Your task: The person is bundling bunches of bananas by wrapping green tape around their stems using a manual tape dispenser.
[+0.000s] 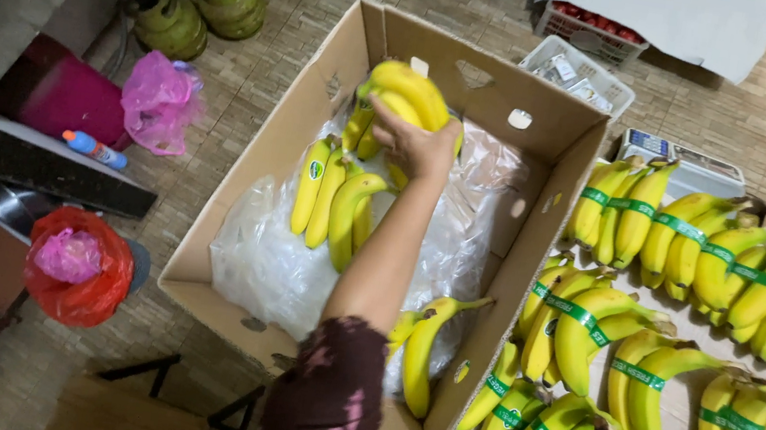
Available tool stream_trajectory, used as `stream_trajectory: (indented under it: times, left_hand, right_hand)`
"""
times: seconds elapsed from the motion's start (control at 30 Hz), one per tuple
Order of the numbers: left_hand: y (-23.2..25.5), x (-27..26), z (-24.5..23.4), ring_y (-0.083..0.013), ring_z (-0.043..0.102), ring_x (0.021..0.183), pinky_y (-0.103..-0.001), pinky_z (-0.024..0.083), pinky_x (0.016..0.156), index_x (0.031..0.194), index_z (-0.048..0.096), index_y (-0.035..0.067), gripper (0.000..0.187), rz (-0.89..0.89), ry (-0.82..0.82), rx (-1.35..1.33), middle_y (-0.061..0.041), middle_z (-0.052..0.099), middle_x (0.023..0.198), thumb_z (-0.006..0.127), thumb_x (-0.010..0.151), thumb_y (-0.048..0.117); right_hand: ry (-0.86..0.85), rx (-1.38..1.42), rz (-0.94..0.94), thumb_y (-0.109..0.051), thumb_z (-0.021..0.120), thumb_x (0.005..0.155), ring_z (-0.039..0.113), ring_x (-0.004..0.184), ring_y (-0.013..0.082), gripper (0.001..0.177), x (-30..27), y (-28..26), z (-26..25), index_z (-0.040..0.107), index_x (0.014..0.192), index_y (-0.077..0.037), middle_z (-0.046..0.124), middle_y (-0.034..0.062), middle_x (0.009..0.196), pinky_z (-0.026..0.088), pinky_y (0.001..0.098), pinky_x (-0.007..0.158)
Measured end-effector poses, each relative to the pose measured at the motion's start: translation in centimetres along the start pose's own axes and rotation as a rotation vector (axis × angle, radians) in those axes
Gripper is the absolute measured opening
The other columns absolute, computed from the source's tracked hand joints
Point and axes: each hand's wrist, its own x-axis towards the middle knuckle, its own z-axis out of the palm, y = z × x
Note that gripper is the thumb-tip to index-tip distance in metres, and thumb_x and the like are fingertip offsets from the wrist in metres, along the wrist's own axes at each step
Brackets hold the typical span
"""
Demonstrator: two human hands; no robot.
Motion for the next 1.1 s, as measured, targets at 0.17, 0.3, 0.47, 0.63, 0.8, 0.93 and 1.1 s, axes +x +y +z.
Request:
stream_trajectory:
  times: [0.17, 0.3, 0.47, 0.63, 0.8, 0.93, 1.1]
  left_hand:
    - [2.5, -9.3, -4.2, -0.051, 0.045, 0.143, -0.056, 0.039, 0.119, 0.161, 0.011, 0.003, 0.124, 0.936, -0.093, -0.081, -0.027, 0.034, 0.162, 0.082, 0.063, 0.027]
    - [3.5, -19.3, -10.9, -0.0409, 0.043, 0.141, -0.052, 0.04, 0.115, 0.157, 0.014, 0.008, 0.117, 1.381, -0.584, -0.094, -0.022, 0.035, 0.153, 0.089, 0.073, 0.038]
    - [2.4, -25.9, -16.4, -0.0404, 0.049, 0.138, -0.048, 0.045, 0.111, 0.163, -0.004, 0.009, 0.137, 1.406, -1.011, -0.069, -0.023, 0.025, 0.162, 0.088, 0.063, 0.027]
    - [1.0, -28.5, -15.4, -0.0268, 0.07, 0.092, -0.025, 0.048, 0.072, 0.162, -0.006, 0.012, 0.127, 0.457, -1.455, -0.393, -0.018, 0.061, 0.123, 0.086, 0.078, 0.03]
    - [0.5, -32.3, -15.0, -0.0101, 0.07, 0.082, -0.029, 0.056, 0.077, 0.113, 0.066, 0.011, 0.019, 0.714, -1.368, -0.441, -0.004, 0.072, 0.089, 0.061, 0.106, 0.027]
    - [0.8, -33.6, -16.5, -0.0175, 0.066, 0.06, -0.031, 0.055, 0.068, 0.11, 0.062, 0.01, 0.022, 0.807, -1.462, -0.33, -0.007, 0.069, 0.078, 0.052, 0.11, 0.03]
    - [-0.5, -34.6, -18.8, -0.0098, 0.048, 0.042, -0.025, 0.042, 0.036, 0.125, 0.061, 0.014, 0.055, 1.056, -1.619, 0.057, 0.0, 0.061, 0.066, 0.032, 0.101, 0.054]
  right_hand:
    - [0.054, 0.03, -0.197, -0.001, 0.068, 0.085, 0.068, 0.102, 0.0292, 0.059, 5.5, -27.9, 4.3, 0.056, 0.142, 0.01, 0.07, 0.0262, 0.115, 0.055, 0.0376, 0.098]
    - [0.08, 0.152, -0.558, -0.014, 0.073, 0.078, 0.05, 0.135, 0.0432, 0.097, 6.6, -39.7, 5.1, 0.021, 0.16, -0.006, 0.041, 0.0357, 0.149, 0.05, 0.053, 0.104]
    - [0.226, 0.166, -0.474, -0.015, 0.08, 0.092, 0.06, 0.114, 0.018, 0.041, 6.5, -37.9, 3.7, 0.062, 0.128, -0.008, 0.063, 0.0099, 0.127, 0.049, 0.0293, 0.099]
    - [0.116, 0.751, -0.288, -0.003, 0.073, 0.091, 0.074, 0.089, 0.0169, 0.034, 4.8, -30.4, 3.3, 0.065, 0.124, -0.002, 0.074, 0.0156, 0.105, 0.063, 0.0316, 0.083]
    - [0.083, 0.685, -0.325, 0.007, 0.07, 0.094, 0.072, 0.087, 0.0176, 0.028, 3.0, -28.1, 1.2, 0.064, 0.122, 0.005, 0.071, 0.02, 0.095, 0.063, 0.0326, 0.083]
    - [0.06, 0.099, -0.7, -0.003, 0.079, 0.091, 0.069, 0.097, 0.0348, 0.031, -0.2, -31.6, -3.1, 0.074, 0.121, 0.002, 0.07, 0.021, 0.106, 0.054, 0.0454, 0.091]
    - [-0.162, -0.29, -0.856, -0.012, 0.068, 0.093, 0.067, 0.101, 0.0264, 0.032, -3.8, -31.1, -6.6, 0.068, 0.124, -0.002, 0.068, 0.015, 0.116, 0.054, 0.0351, 0.095]
